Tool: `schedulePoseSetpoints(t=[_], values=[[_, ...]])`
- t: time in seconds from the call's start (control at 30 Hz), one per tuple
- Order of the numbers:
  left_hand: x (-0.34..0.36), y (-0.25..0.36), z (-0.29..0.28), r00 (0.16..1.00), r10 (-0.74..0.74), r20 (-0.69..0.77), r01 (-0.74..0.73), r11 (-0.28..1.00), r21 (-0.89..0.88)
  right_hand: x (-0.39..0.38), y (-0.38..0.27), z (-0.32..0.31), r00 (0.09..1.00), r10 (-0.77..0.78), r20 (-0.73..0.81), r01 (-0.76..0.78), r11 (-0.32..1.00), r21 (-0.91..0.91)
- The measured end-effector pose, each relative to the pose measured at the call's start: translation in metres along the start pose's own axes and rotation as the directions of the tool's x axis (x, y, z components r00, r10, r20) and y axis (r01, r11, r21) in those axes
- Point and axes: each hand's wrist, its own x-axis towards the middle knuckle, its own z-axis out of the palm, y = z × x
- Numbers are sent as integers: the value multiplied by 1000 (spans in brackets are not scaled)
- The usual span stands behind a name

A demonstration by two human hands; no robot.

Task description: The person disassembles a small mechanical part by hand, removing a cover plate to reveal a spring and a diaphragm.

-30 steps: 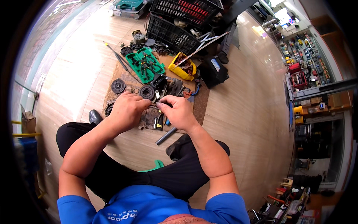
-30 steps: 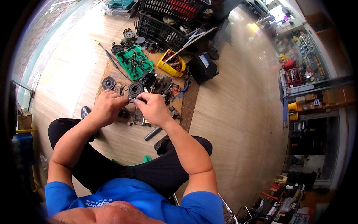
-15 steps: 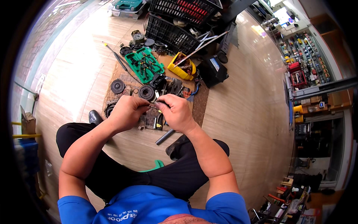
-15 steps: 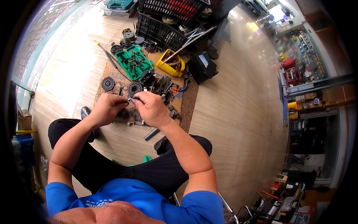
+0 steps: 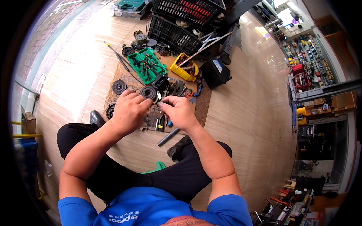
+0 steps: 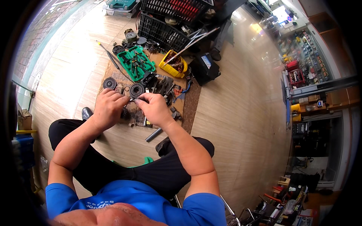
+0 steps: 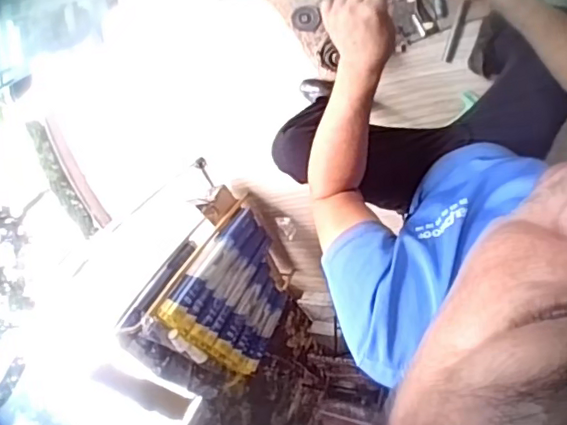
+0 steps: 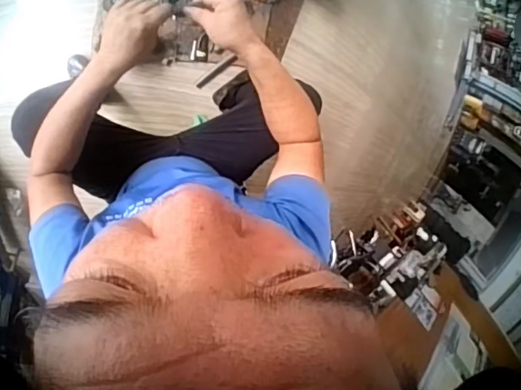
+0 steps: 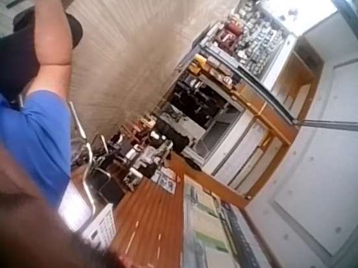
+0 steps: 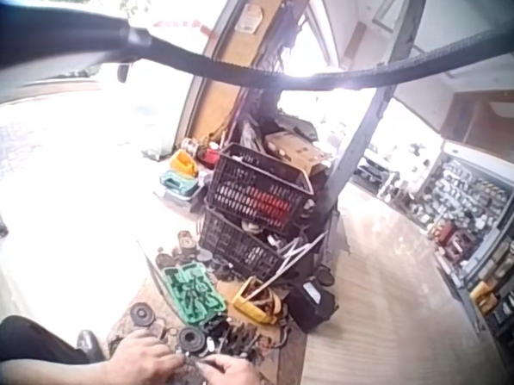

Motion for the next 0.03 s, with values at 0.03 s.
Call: schedulePoseSetpoints(t=[0.03], values=[[1,0,0,1000,16,-6,-16,1000,9,1,1,-3,997,64,39,-69,990,123]])
